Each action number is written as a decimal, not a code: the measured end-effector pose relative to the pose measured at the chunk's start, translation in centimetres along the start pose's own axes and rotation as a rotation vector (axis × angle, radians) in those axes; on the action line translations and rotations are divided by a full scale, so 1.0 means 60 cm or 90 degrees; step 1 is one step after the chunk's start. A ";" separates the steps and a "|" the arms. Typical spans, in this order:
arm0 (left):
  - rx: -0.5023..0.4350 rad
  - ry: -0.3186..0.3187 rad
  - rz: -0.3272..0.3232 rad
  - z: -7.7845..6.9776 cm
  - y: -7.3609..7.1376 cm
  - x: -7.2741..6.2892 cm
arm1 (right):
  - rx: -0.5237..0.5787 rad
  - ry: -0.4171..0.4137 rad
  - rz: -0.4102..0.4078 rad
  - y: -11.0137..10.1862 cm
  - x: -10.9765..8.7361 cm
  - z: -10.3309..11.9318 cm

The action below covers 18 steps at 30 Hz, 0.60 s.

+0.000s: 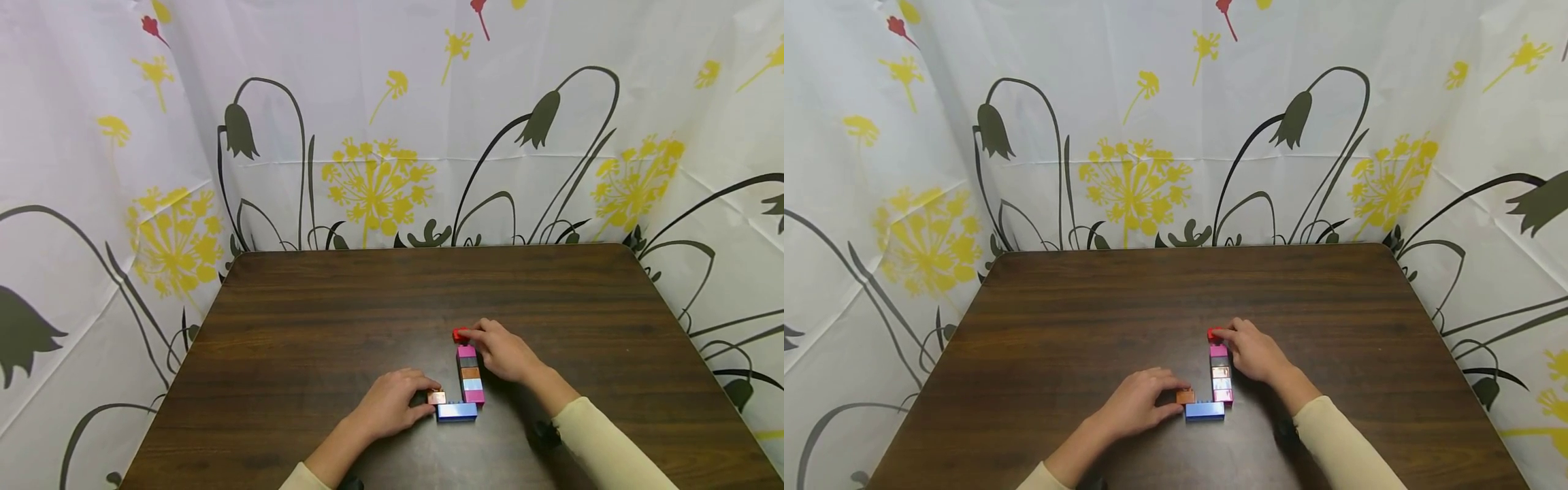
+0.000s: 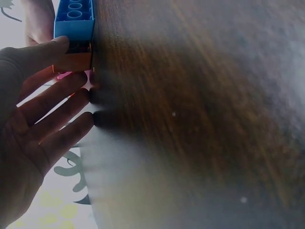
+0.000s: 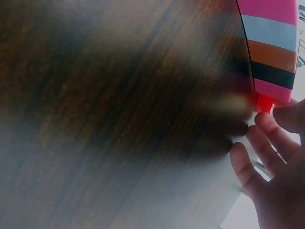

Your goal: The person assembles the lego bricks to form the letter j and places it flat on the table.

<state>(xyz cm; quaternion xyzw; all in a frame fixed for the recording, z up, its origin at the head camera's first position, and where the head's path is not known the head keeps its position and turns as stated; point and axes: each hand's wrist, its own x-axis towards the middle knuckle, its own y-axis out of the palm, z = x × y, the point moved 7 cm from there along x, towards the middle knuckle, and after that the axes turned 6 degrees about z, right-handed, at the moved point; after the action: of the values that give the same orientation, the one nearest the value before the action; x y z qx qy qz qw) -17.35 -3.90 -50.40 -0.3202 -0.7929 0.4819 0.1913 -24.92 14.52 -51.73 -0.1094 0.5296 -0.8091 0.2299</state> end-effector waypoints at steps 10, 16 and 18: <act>-0.004 0.000 -0.004 0.002 0.001 -0.002 | 0.013 0.013 0.008 0.005 -0.002 -0.003; -0.008 0.003 -0.004 0.004 0.003 -0.002 | 0.015 0.007 0.003 0.003 -0.003 -0.001; -0.008 0.003 -0.003 0.004 0.003 -0.002 | 0.018 0.006 0.000 0.002 -0.003 -0.001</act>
<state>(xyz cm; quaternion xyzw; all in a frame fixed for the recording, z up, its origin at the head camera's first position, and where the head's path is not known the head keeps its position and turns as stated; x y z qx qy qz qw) -17.38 -4.09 -50.68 -0.3208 -0.7962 0.4756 0.1924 -24.73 14.60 -51.83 -0.1027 0.5192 -0.8170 0.2288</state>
